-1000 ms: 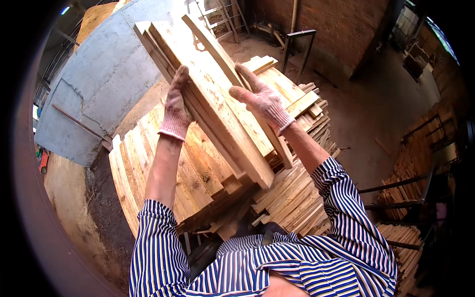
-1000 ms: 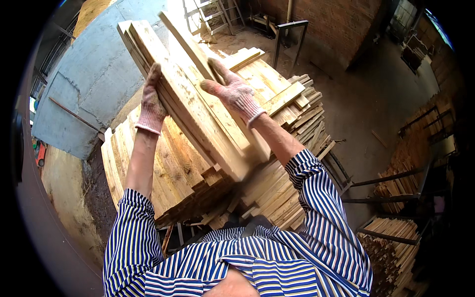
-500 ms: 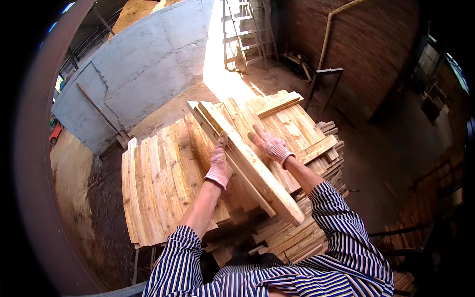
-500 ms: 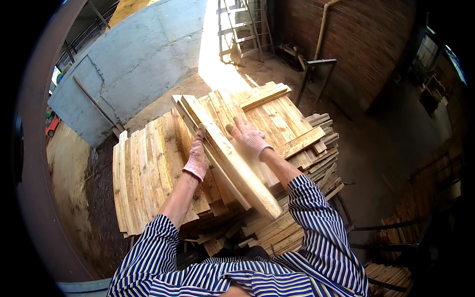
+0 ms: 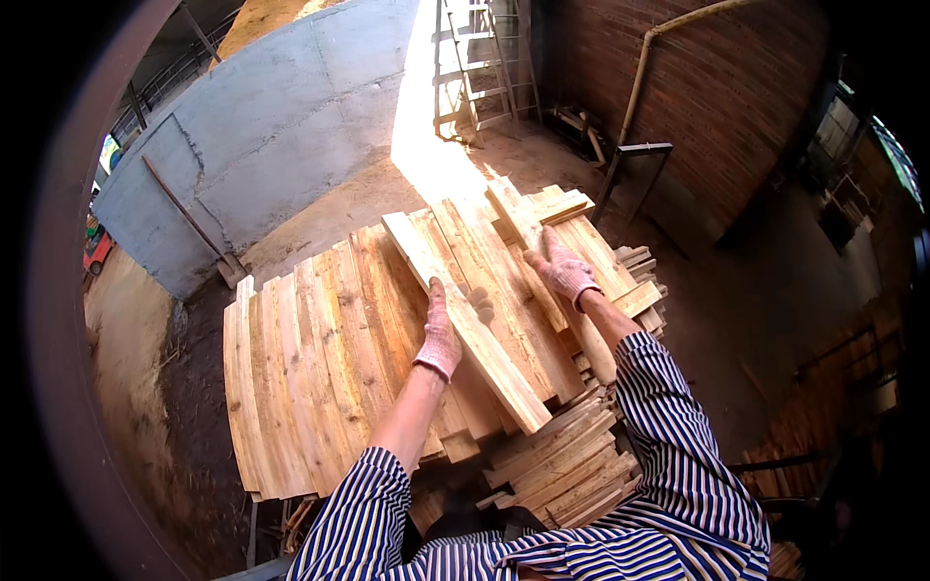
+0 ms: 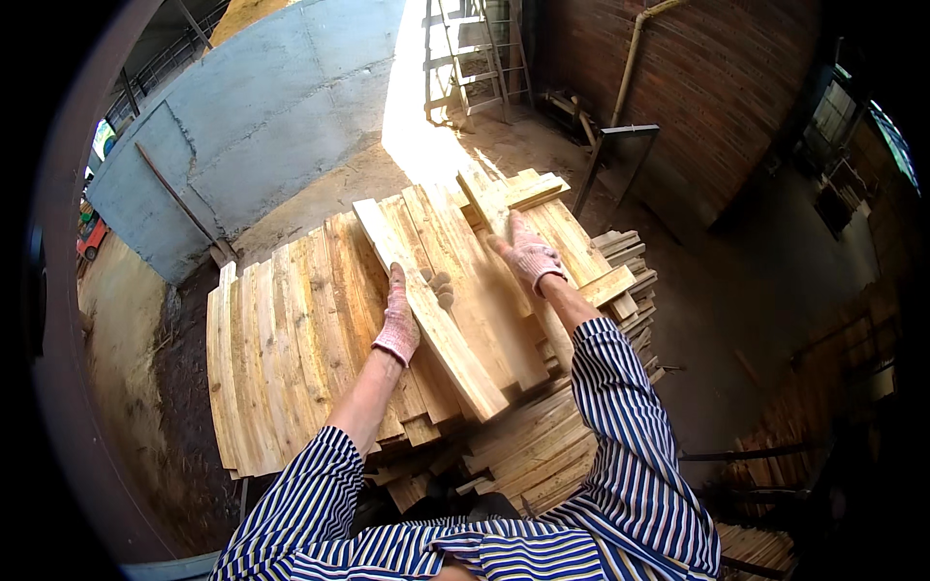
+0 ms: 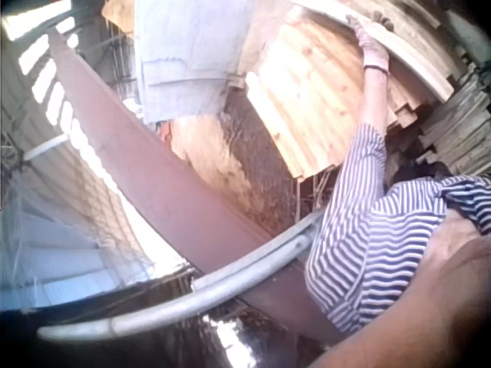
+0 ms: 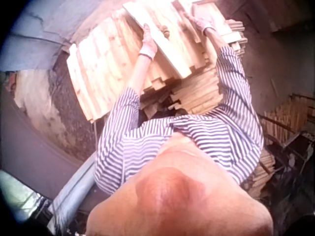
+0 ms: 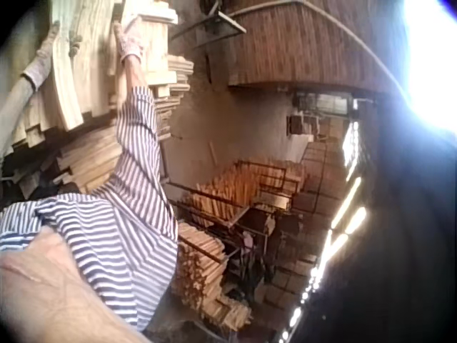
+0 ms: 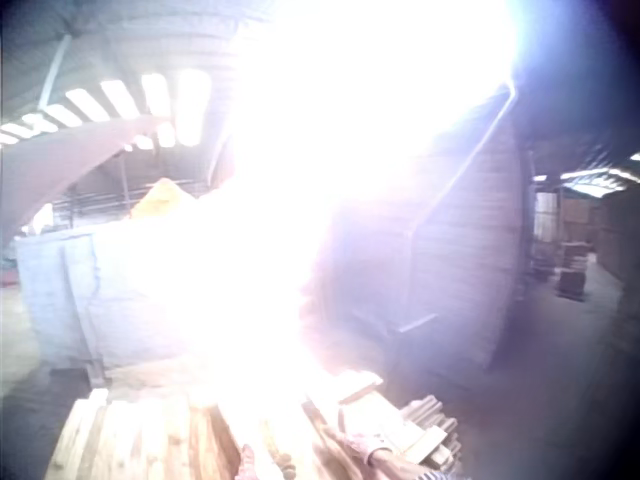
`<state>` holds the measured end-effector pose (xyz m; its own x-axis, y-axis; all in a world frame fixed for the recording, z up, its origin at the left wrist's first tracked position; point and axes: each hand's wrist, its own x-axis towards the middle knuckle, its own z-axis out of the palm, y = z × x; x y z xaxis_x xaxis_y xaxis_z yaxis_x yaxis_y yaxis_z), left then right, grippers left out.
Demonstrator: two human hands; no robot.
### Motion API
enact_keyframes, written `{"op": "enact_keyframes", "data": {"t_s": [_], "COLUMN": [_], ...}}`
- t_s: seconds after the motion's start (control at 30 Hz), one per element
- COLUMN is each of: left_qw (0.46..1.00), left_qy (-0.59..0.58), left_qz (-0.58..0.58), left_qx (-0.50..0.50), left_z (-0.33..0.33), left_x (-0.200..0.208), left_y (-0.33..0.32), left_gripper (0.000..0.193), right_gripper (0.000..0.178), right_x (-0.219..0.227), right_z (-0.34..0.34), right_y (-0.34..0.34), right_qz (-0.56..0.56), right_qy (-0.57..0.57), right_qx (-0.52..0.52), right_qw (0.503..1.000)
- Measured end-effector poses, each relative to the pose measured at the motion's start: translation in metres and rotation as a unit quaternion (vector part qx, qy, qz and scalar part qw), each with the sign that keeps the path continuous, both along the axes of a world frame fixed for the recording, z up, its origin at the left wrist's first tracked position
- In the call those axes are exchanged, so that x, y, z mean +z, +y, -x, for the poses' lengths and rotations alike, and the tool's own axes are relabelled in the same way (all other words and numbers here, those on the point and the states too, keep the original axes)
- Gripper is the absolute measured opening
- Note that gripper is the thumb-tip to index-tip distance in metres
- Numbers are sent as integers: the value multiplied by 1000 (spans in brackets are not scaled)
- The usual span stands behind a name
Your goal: The person repeatedly picks up small wooden planks from a pile and stacks them vertically on a metal rack. The person wears gloves and handles the planks one by one or in small groups, moving them from a horizontal pile to a vertical storage rack.
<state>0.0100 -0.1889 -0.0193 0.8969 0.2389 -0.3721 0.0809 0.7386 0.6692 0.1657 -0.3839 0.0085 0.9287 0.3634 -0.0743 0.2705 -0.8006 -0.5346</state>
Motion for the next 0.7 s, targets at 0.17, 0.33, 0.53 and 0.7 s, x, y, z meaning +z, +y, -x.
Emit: {"op": "enact_keyframes", "data": {"t_s": [0.17,0.33,0.53,0.7], "left_qw": [999,995,583,156], "left_qy": [23,-85,-34,-47], "left_qz": [21,46,-760,-975], "left_qx": [-29,-10,-287,-153], "left_z": [-2,-28,-33,-36], "left_x": [-6,-19,-1,-65], "left_y": [8,14,-25,-47], "left_gripper": [103,88,105,114], "right_gripper": [109,89,76,72], "right_x": [-13,27,35,-63], "right_z": [9,67,16,-44], "right_y": [27,61,-19,-53], "right_qz": [-33,-136,-267,-80], "right_qy": [18,-22,65,-19], "right_qx": [64,248,109,60], "right_qw": [997,959,955,995]}}
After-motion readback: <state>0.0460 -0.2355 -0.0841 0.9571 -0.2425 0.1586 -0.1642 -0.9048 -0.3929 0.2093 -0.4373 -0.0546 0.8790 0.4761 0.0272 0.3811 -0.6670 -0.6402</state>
